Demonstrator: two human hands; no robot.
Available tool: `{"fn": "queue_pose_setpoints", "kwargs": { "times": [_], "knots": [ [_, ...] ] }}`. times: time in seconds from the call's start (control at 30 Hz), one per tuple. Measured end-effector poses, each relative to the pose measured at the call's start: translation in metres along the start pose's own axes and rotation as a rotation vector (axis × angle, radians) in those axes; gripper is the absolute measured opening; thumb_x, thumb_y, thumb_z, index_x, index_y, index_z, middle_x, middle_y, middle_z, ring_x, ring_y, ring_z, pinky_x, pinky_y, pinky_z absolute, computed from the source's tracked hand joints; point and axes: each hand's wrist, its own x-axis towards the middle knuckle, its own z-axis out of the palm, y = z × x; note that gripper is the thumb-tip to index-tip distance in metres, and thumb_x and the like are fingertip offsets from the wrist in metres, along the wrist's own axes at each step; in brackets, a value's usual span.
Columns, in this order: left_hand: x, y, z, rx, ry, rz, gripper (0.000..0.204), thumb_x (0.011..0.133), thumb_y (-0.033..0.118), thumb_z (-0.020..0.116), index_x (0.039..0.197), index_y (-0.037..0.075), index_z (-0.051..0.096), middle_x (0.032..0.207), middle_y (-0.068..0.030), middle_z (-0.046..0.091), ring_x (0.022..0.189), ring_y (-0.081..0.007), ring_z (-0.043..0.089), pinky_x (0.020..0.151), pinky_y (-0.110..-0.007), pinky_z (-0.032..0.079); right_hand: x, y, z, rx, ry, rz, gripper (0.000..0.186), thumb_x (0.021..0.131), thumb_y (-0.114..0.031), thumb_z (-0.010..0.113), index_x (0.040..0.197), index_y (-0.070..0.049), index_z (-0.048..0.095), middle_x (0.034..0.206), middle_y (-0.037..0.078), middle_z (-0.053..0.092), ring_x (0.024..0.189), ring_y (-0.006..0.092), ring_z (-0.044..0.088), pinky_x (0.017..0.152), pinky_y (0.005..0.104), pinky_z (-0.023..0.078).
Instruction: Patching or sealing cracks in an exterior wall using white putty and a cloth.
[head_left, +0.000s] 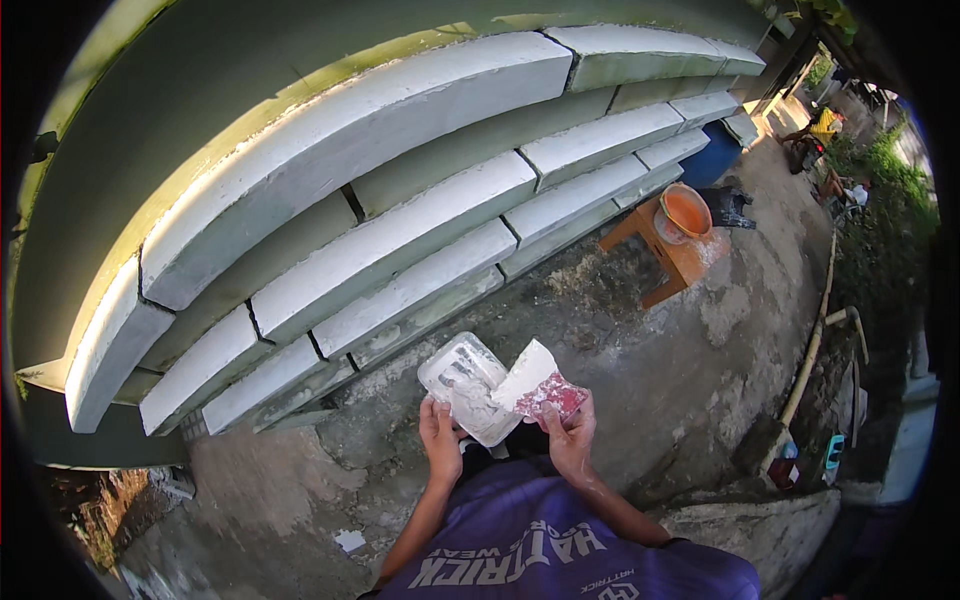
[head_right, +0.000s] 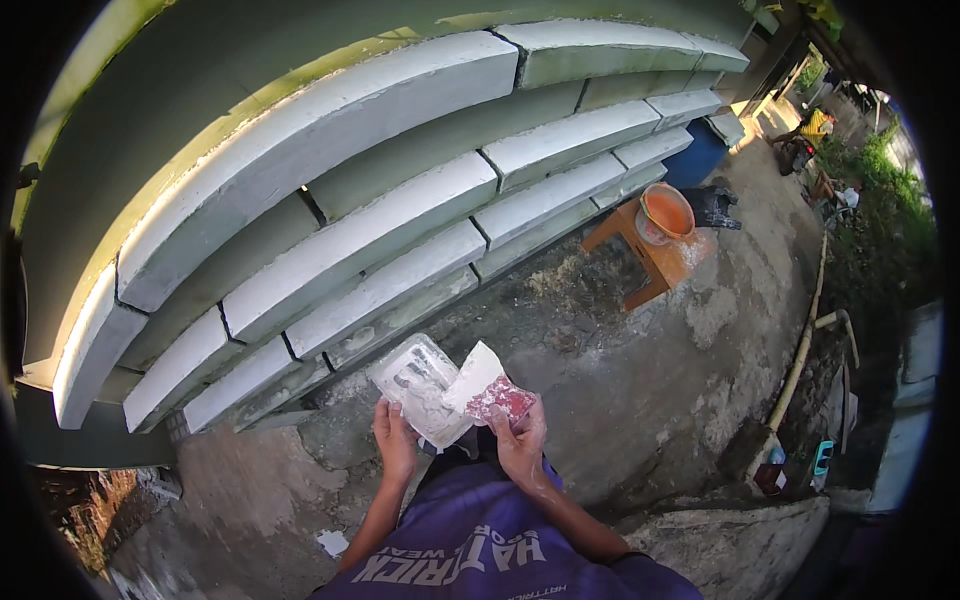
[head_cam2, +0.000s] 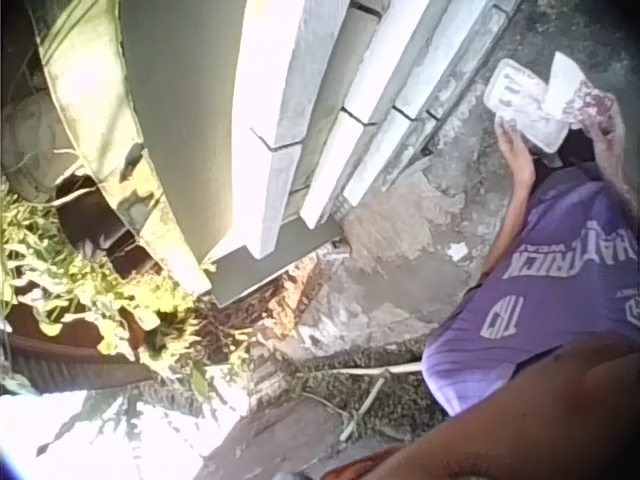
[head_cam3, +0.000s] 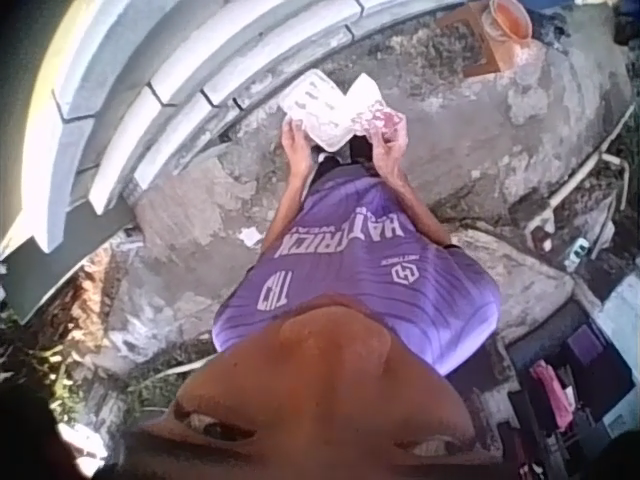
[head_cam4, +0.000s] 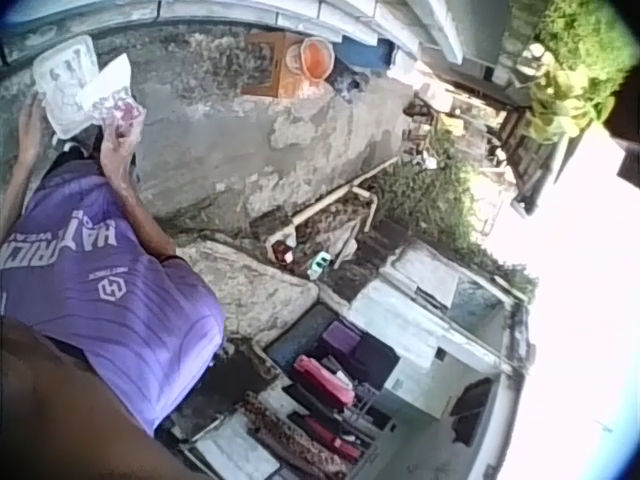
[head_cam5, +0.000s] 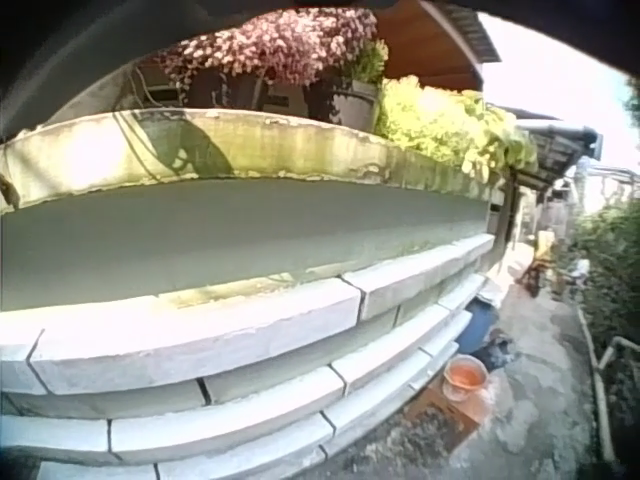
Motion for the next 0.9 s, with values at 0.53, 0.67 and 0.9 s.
{"fn": "queue_pose_setpoints", "kwargs": {
  "times": [0.53, 0.67, 0.9],
  "knots": [
    [-0.037, -0.104, 0.223, -0.014, 0.06, -0.084, 0.029, 0.099, 0.031, 0.053, 0.12, 0.011, 0.051, 0.076, 0.0073, 0.049, 0.062, -0.0001, 0.047, 0.051, -0.019, 0.047, 0.102, -0.058, -0.217, 0.018, -0.013, 0.053, 0.033, 0.091, -0.003, 0.066, 0.119, 0.001, 0.051, 0.088, 0.002, 0.067, 0.07, 0.0024, 0.061, 0.06, 0.0178, 0.048],
    [-0.039, -0.151, 0.271, 0.004, -0.004, -0.093, 0.036, 0.098, 0.033, 0.054, 0.124, 0.009, 0.047, 0.098, -0.0018, 0.063, 0.073, -0.0089, 0.063, 0.053, -0.023, 0.05, 0.136, -0.068, -0.29, -0.003, -0.013, 0.069, 0.034, 0.091, -0.002, 0.064, 0.122, 0.002, 0.05, 0.089, 0.002, 0.068, 0.072, 0.004, 0.062, 0.059, 0.0188, 0.049],
    [-0.043, -0.169, 0.364, 0.041, -0.092, -0.015, 0.036, 0.1, 0.028, 0.053, 0.128, 0.007, 0.046, 0.095, 0.0011, 0.062, 0.069, -0.0036, 0.059, 0.051, -0.02, 0.047, 0.201, -0.088, -0.358, -0.412, -0.098, -0.082, 0.024, 0.088, -0.003, 0.063, 0.111, 0.002, 0.058, 0.08, 0.009, 0.068, 0.067, 0.0151, 0.067, 0.058, 0.0305, 0.051]
  ]
}}
